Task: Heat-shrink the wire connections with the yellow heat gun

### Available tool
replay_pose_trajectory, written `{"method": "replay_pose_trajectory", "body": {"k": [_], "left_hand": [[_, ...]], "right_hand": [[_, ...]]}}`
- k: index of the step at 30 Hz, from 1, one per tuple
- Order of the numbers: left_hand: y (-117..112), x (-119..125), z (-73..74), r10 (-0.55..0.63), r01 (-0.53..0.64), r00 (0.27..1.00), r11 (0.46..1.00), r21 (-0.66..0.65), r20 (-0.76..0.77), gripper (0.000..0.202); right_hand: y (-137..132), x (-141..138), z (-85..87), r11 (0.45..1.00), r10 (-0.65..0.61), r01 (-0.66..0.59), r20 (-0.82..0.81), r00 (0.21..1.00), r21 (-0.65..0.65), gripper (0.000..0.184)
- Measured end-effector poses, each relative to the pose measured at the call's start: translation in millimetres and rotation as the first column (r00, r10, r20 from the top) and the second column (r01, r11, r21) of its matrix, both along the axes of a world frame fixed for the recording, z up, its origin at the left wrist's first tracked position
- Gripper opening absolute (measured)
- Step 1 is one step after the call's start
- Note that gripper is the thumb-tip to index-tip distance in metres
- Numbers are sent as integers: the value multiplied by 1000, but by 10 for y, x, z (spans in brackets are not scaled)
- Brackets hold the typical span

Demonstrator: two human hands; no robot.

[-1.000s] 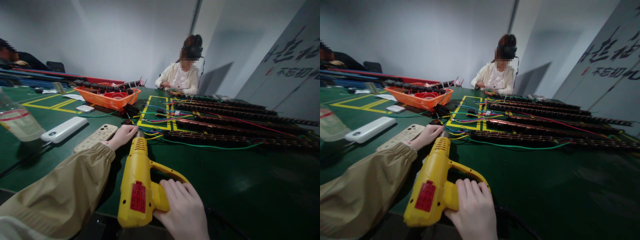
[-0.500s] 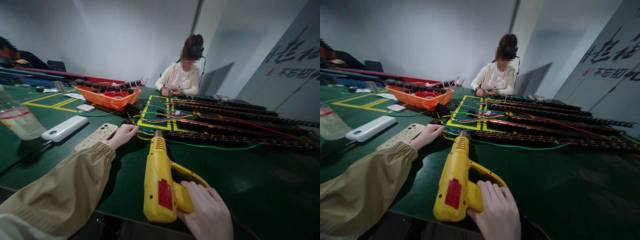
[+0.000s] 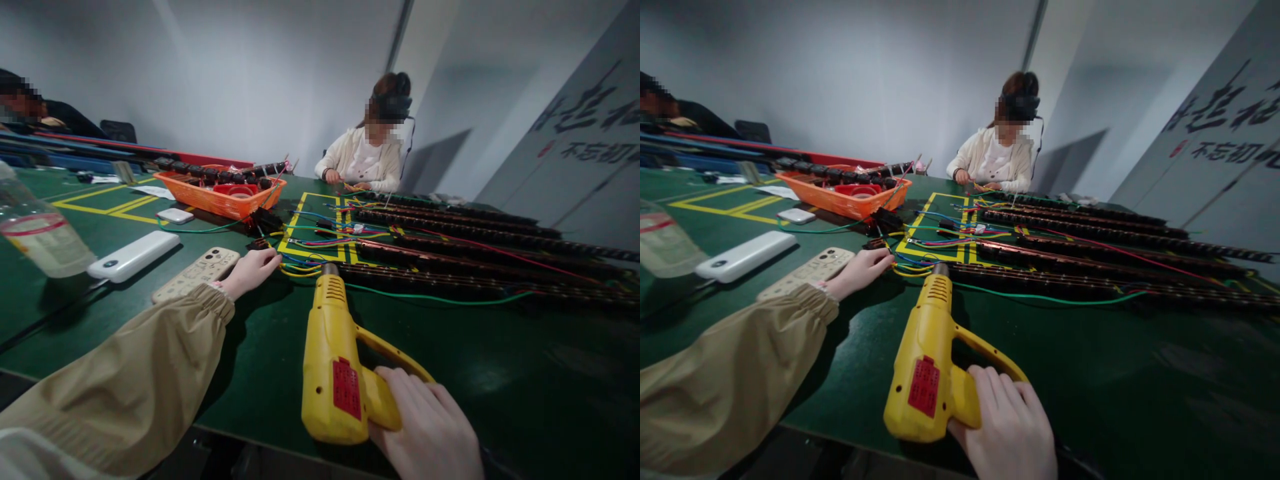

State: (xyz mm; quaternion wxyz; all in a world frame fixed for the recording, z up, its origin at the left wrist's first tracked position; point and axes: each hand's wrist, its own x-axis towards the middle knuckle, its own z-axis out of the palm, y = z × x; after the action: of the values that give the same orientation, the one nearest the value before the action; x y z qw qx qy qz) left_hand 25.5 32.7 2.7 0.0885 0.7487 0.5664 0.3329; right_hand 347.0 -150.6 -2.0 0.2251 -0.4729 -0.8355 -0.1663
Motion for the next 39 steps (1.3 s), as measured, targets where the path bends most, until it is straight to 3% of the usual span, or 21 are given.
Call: {"method": "replay_pose_trajectory", "body": {"k": [6,14,21,32,39], "left_hand": [[-4,23,-11,-53,51,996,998,30,75,37],[25,16,-38,-79,74,991,996,47,108,39],[33,18,-39,-78,75,989,997,31,123,39],[55,16,-46,-81,76,992,995,58,92,38],[78,-8,-50,-79,74,991,996,52,107,38]], "right_hand": [[-77,-137,-22,998,-59,58,-56,997,-10,34],[-99,-233,-35,999,-10,9,-20,1000,-53,41],[-85,-483,-101,998,-29,40,-188,982,51,63],[-12,-774,-19,998,67,-62,-201,977,32,37],[11,-851,-30,999,52,-52,-191,980,8,39]]}}
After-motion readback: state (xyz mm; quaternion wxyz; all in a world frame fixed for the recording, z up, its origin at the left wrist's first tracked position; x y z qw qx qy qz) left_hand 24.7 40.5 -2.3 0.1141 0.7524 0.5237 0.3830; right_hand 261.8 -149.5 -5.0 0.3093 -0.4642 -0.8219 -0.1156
